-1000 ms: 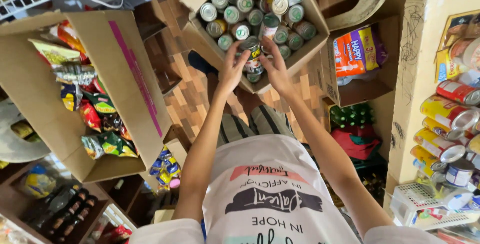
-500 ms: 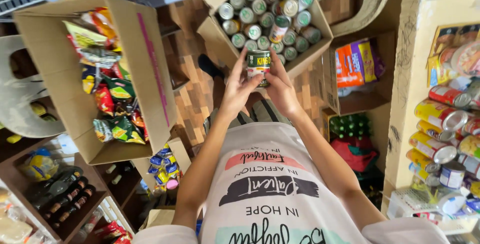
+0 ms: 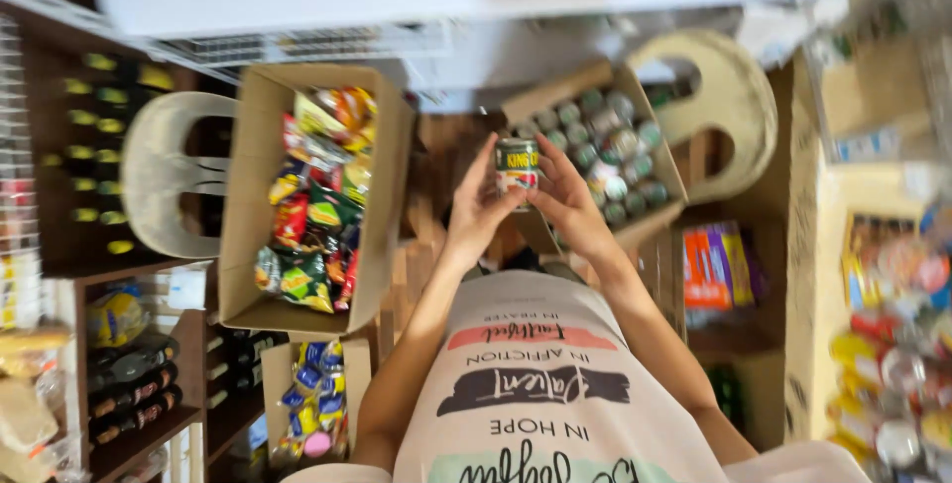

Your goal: Stocking canned food items from cardboard boxes onto metal storage shelves.

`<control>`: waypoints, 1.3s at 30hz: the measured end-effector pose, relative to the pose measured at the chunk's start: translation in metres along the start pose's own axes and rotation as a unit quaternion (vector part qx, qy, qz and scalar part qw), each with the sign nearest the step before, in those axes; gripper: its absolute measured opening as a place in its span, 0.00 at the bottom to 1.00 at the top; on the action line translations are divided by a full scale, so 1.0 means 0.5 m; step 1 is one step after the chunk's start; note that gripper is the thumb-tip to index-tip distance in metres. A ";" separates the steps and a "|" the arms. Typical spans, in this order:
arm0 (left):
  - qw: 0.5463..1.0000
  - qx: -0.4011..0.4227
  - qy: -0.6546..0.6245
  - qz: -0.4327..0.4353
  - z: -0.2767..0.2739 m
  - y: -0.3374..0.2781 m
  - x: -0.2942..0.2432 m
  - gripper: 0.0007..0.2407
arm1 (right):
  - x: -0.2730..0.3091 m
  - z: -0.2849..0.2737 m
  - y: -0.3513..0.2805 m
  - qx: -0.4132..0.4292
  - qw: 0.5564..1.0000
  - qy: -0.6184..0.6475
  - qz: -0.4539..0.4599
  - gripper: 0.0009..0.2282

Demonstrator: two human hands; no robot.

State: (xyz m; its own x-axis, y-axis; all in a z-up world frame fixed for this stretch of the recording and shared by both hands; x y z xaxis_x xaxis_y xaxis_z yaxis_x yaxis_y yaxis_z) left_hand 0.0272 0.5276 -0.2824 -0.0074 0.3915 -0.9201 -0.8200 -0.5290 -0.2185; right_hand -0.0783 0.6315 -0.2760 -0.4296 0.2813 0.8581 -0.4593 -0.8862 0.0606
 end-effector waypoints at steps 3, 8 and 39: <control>0.999 -0.020 -0.009 0.028 -0.029 -0.012 -0.048 0.35 | 0.009 0.042 0.035 0.019 1.000 0.006 -0.014 0.34; 0.996 -0.023 -0.016 0.079 -0.080 -0.011 -0.173 0.34 | 0.072 0.138 0.122 0.061 0.996 -0.064 -0.018 0.35; 0.793 0.021 0.271 0.545 -0.352 0.073 -0.994 0.31 | 0.446 0.708 0.685 0.351 0.799 -0.212 -0.440 0.33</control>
State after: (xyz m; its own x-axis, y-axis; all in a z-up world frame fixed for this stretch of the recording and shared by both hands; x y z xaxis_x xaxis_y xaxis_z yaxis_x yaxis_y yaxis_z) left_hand 0.1014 0.1812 0.1098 -0.4868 -0.6681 -0.5627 -0.5143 -0.3015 0.8029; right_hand -0.0563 0.2605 0.1164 0.1903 0.8913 0.4116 0.1749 -0.4433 0.8791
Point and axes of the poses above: each hand's wrist, its own y-axis towards the middle knuckle, its own z-axis out of the palm, x = y × z, the point moved 5 cm from there along y, towards the middle knuckle, and after that the axes turned 8 degrees about -z, right-handed, at the moved point
